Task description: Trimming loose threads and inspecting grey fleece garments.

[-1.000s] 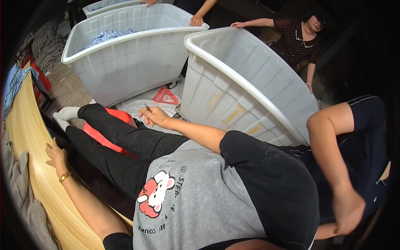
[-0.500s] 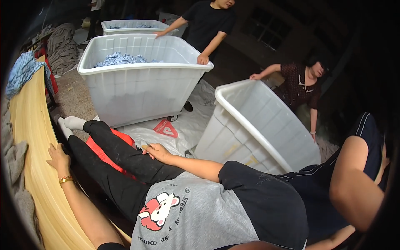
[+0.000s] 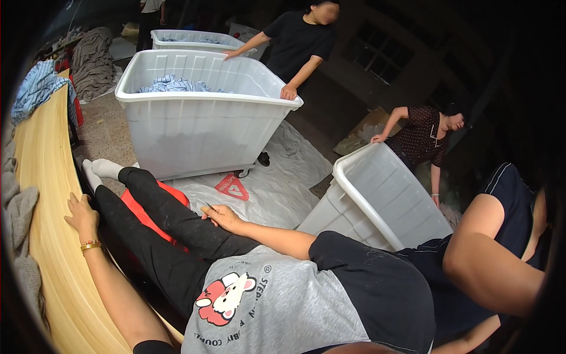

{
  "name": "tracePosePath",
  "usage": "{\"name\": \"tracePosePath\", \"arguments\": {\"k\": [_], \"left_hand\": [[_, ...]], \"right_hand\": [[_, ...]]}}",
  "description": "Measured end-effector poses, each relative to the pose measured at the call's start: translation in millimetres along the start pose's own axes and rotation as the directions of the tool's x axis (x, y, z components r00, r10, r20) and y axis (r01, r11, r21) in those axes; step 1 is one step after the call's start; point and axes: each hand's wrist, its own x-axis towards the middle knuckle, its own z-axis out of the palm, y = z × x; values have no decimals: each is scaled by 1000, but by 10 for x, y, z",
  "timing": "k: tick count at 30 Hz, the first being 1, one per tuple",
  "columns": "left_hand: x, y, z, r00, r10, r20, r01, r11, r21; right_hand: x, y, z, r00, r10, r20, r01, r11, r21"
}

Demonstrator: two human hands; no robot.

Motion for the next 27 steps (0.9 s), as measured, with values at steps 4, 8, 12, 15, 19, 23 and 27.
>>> {"name": "tracePosePath", "arguments": {"k": [4, 8, 12, 15, 19, 23, 27], "left_hand": [[-22, 39, -36, 1000, 1, 5, -1, 1000, 9], [13, -7, 11, 1000, -5, 12, 4, 1000, 23], [25, 1, 17, 1000, -5, 20, 4, 1000, 24], [27, -2, 25, 1000, -4, 13, 4, 1000, 29], [36, 11, 28, 1000, 1, 11, -1, 999, 33], [48, -54, 86, 1000, 2, -10, -1, 999, 38], [48, -42, 83, 1000, -1, -14, 1, 999, 37]], "right_hand": [[-1, 24, -8, 1000, 13, -5, -13, 1000, 20], [13, 35, -2, 1000, -11, -3, 11, 1000, 16], [11, 42, -3, 999, -32, -10, 32, 999, 19], [8, 37, 3, 1000, -26, -6, 26, 1000, 12], [9, 48, -2, 999, -36, -12, 37, 999, 22], [-5, 12, 15, 1000, -15, -2, 15, 1000, 7], [1, 17, 13, 1000, 16, 6, -16, 1000, 17]]}}
